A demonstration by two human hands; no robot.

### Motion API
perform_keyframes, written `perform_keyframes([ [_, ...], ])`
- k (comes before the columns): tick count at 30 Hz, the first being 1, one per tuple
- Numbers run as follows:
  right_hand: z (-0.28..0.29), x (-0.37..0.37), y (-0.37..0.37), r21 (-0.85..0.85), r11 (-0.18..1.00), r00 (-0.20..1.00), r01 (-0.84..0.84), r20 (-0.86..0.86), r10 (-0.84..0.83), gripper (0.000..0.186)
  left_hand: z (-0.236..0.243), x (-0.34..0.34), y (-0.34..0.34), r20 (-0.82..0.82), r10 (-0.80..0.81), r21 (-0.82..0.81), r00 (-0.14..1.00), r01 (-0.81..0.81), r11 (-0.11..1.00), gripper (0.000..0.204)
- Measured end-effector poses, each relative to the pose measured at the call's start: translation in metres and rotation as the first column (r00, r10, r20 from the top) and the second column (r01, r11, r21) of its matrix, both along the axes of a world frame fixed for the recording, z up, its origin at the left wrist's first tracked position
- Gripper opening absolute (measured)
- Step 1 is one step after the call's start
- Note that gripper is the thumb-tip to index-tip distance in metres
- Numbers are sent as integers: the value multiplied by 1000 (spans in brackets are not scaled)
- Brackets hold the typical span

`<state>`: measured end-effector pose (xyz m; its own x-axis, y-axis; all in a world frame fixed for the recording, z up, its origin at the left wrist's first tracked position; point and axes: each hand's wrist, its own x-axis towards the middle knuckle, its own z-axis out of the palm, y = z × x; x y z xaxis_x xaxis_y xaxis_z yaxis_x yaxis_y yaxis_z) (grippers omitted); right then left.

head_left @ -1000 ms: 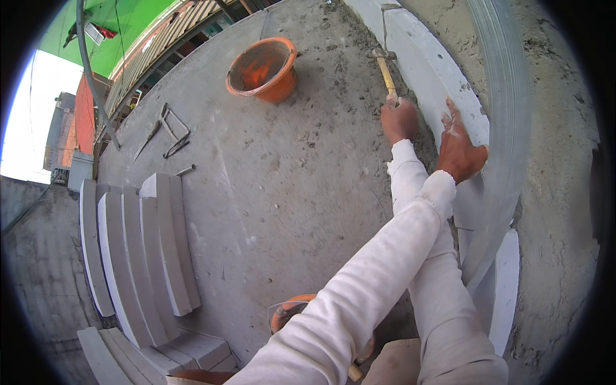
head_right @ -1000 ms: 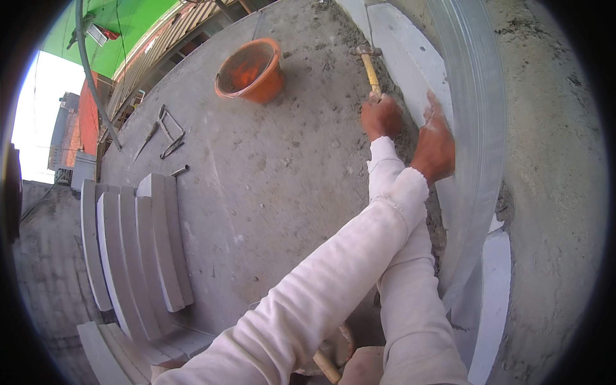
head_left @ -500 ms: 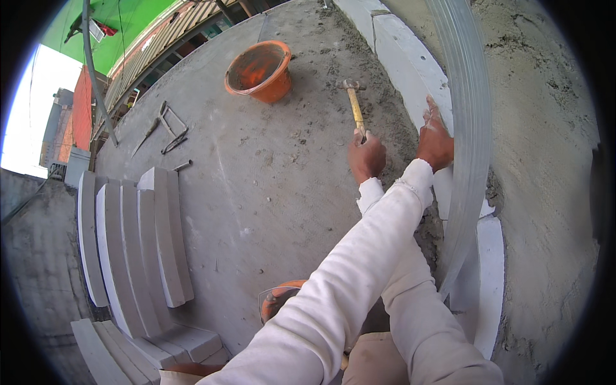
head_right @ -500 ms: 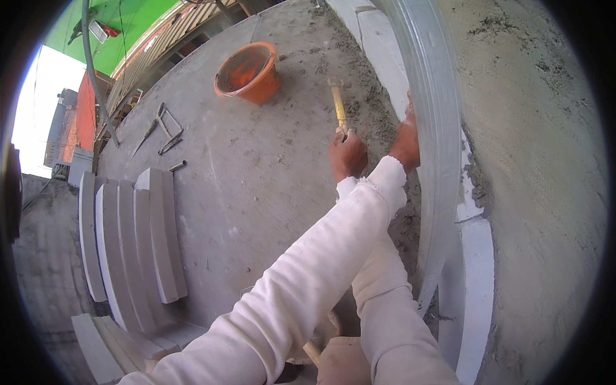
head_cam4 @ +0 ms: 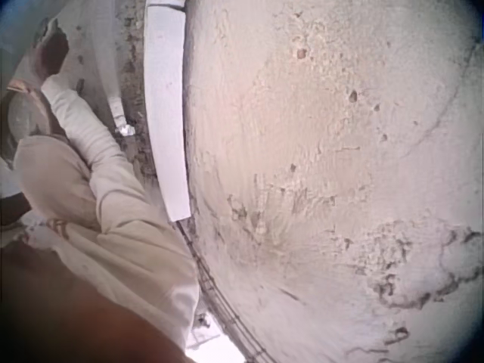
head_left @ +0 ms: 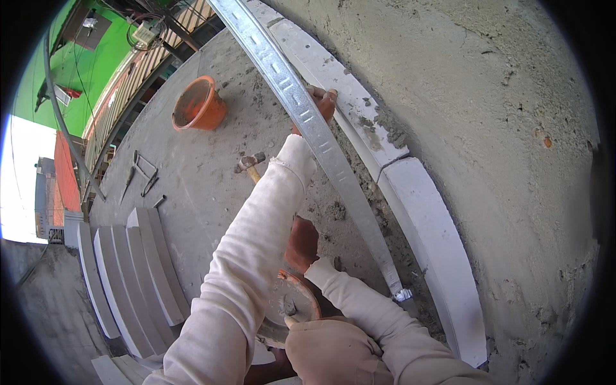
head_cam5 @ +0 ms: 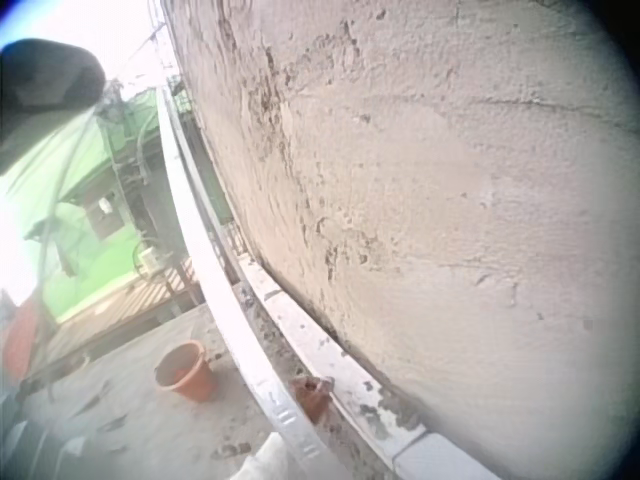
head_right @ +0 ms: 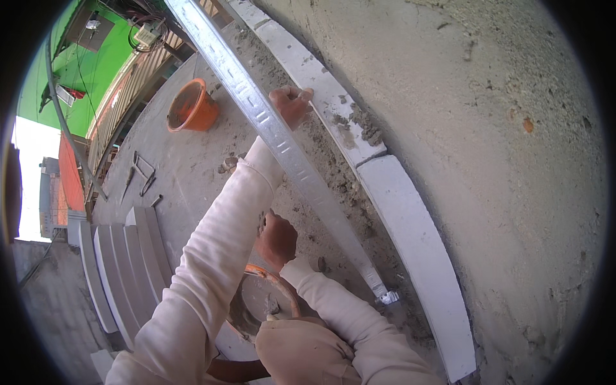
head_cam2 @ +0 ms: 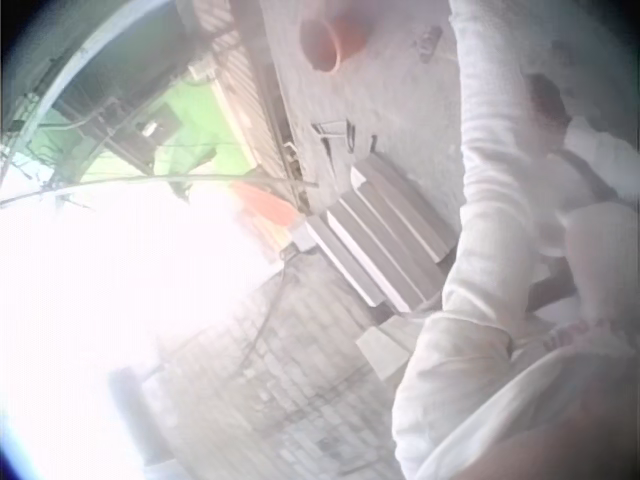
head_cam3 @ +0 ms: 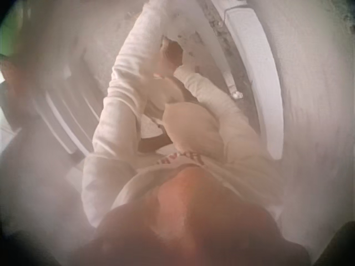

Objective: The person scoops cement from a bucket and applies it to a white tile using a trowel. They then place the tile against a wall, align it with a metal guide, and tap it into place with a hammer. The person repeats this process for additional tiles.

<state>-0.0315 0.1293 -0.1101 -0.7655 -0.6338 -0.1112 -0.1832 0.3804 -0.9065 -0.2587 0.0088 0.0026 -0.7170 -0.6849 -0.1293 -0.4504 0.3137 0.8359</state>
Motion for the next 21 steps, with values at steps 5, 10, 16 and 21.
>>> perform_keyframes([
  [5,25,15,69,-83,996,997,-20,77,26,30,10,6,1,-120,-47,52,992,54,997,44],
  [10,32,38,135,-170,985,972,-42,221,80,38,14,48,-22,-345,-20,316,938,136,939,41],
  [16,25,49,230,-194,980,949,-52,295,109,39,29,97,-16,43,0,-91,999,4,996,40],
  [21,22,78,302,-131,990,971,49,239,-16,35,45,158,-26,249,103,-479,963,30,878,66],
])
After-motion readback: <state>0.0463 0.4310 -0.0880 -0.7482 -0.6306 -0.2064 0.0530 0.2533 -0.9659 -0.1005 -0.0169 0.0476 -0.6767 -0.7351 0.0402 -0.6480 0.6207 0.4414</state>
